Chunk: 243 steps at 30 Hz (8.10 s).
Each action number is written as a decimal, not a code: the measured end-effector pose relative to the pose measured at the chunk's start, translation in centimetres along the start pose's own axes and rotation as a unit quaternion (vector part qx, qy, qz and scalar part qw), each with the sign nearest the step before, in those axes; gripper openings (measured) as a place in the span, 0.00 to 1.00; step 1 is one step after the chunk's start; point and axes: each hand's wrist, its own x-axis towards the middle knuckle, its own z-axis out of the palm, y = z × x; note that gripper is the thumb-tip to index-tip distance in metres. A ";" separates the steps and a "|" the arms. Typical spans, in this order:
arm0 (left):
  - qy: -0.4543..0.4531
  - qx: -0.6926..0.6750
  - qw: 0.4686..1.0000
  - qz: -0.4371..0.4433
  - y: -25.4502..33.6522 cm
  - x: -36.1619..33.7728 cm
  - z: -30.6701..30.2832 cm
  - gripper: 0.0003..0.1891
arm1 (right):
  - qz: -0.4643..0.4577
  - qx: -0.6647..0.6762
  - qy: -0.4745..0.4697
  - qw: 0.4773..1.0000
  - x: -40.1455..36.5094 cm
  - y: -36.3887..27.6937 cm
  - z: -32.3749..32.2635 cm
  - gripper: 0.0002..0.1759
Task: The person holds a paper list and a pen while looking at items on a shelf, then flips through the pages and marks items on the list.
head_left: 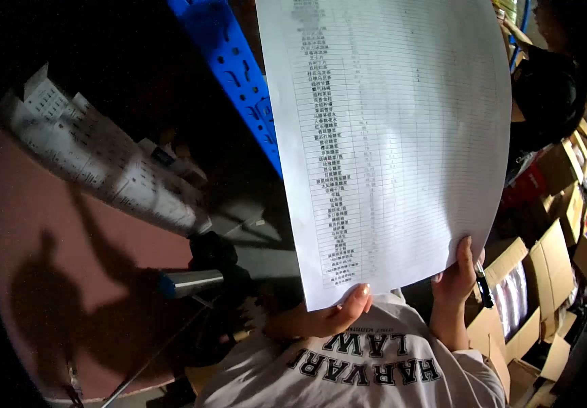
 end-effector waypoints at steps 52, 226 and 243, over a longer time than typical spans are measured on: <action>-0.031 -0.076 0.996 -0.042 -1.1 0.5 0.5 0.07 | -0.021 -0.004 0.123 0.992 -2.4 1.0 -1.6 0.15; 0.221 -0.163 0.962 -0.009 -4.6 11.7 1.5 0.08 | -0.025 -0.384 0.003 0.923 -0.4 -0.4 5.9 0.14; 0.163 -0.209 0.960 -0.084 1.8 7.2 1.6 0.11 | -0.228 0.167 -0.422 0.861 -0.5 -5.4 7.1 0.12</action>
